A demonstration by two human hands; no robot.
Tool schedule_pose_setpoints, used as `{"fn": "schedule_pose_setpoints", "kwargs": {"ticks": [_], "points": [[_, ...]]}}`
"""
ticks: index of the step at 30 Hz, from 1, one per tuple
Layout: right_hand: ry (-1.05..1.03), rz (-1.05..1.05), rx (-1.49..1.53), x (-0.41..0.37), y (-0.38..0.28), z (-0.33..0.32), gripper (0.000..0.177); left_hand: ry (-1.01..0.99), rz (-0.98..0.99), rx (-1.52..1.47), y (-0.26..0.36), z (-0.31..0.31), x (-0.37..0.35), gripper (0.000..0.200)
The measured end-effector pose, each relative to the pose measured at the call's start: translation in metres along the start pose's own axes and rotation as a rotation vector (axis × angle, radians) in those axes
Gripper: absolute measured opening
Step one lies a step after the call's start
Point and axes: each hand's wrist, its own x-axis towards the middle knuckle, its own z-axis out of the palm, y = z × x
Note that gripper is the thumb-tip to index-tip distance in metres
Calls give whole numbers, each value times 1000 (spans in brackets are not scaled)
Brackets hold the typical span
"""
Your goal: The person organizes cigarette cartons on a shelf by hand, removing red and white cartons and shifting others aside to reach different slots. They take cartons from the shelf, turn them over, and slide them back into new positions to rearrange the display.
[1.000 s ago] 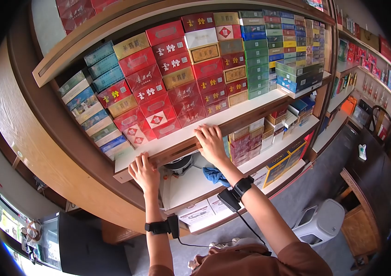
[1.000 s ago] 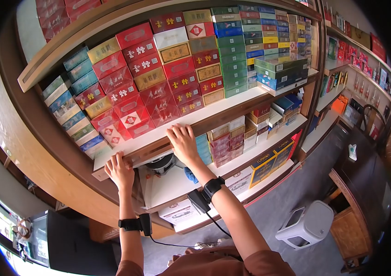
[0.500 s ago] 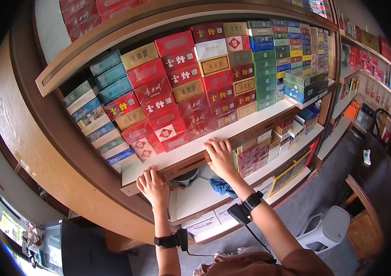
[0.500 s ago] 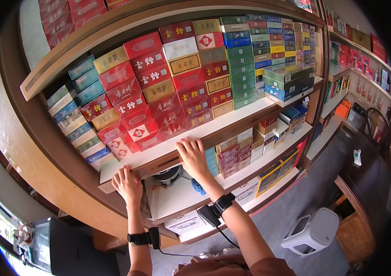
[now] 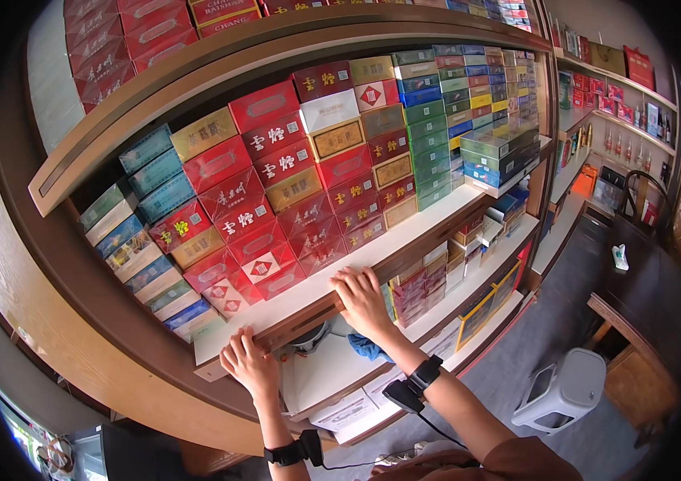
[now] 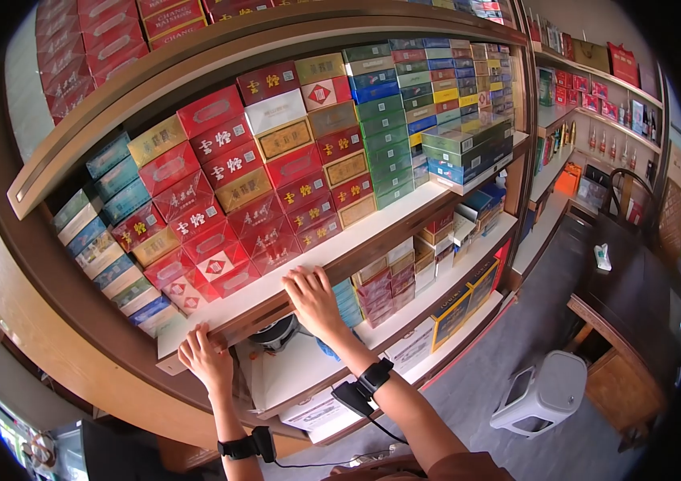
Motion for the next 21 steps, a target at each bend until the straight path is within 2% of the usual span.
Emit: {"fn": "schedule_pose_setpoints", "kwargs": {"ticks": [6,9,14,18,20,21], "points": [[20,5,7,1,-1,-2,36,51,34,-17,-6,6,-1,48],[-45,8,12,-1,-1,-1,55,51,30,-21,-8,7,-2,48],[-41,20,0,-2,0,3,64,22,7,-43,-9,7,-3,49],[-43,34,-28,-2,-2,2,62,23,32,-66,-15,10,-3,51],[-24,22,-29,1,-5,-4,36,21,50,-95,-16,11,-2,50],[-9,19,-37,0,-4,-2,33,31,52,-88,-18,12,-2,50]]}}
